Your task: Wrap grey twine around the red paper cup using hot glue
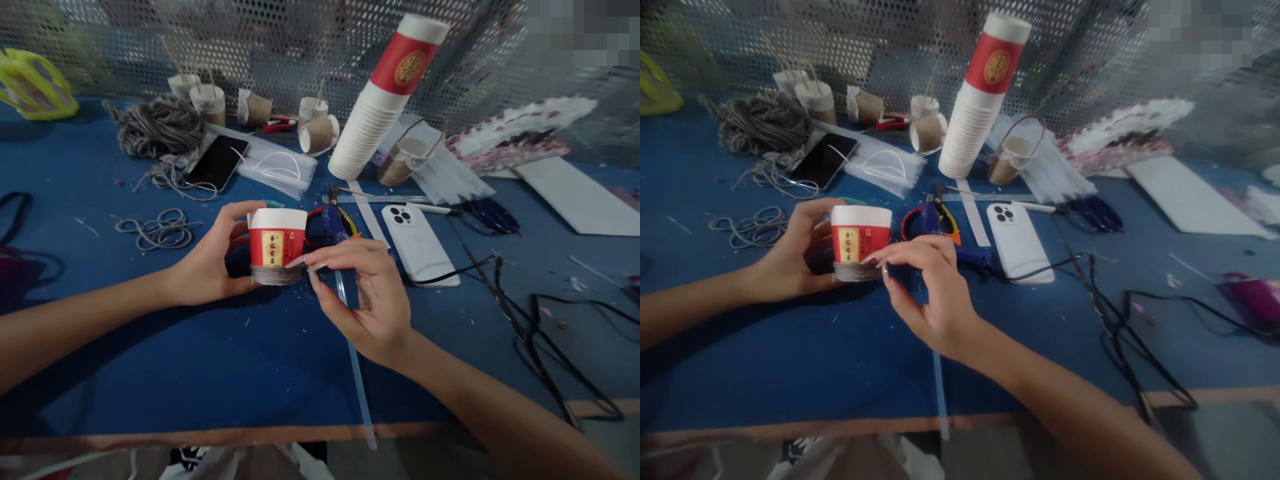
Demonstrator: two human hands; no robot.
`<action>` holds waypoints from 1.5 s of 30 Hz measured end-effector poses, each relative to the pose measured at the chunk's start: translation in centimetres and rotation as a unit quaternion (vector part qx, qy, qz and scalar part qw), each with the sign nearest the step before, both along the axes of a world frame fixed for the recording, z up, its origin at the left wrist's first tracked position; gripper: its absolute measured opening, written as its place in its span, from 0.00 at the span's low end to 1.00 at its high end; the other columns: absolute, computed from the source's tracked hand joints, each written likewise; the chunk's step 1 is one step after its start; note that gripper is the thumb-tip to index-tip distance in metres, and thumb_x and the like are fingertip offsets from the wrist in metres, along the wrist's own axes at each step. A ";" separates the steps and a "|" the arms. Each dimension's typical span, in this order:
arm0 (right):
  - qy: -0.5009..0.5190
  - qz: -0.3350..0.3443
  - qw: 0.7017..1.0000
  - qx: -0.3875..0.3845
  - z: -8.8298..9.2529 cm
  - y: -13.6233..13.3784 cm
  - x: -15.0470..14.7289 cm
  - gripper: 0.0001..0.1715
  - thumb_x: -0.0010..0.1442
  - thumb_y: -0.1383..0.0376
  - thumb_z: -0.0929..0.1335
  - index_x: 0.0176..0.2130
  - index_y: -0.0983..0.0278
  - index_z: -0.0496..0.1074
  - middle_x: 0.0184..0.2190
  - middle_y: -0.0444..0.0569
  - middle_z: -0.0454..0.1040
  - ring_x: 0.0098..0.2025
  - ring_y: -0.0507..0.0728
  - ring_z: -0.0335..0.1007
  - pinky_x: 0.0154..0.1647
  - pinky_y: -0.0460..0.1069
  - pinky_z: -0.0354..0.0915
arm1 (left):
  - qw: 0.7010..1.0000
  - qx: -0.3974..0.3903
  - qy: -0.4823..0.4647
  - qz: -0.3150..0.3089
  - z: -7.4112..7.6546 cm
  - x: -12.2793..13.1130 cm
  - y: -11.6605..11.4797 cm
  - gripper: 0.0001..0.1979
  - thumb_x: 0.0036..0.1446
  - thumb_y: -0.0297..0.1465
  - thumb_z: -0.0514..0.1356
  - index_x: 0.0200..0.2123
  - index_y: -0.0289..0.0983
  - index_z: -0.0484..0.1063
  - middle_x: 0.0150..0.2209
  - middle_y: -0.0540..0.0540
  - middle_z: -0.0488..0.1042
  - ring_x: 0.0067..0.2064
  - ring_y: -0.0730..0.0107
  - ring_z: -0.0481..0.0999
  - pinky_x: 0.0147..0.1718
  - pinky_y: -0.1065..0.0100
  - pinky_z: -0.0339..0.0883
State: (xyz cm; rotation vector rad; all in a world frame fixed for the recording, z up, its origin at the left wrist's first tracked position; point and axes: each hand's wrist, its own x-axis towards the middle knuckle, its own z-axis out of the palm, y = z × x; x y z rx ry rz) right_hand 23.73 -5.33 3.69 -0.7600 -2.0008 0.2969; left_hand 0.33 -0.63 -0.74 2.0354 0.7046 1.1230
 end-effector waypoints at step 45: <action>0.011 0.008 1.000 -0.010 -0.1 0.1 0.2 0.14 0.58 0.77 0.67 0.37 0.58 0.65 0.39 0.45 0.82 0.39 0.56 0.70 0.41 0.54 0.68 | 0.996 -0.091 -0.006 -0.024 1.1 0.3 -0.6 0.39 0.47 0.26 0.69 0.58 0.51 0.54 0.60 0.44 0.59 0.59 0.52 0.71 0.55 0.51 0.73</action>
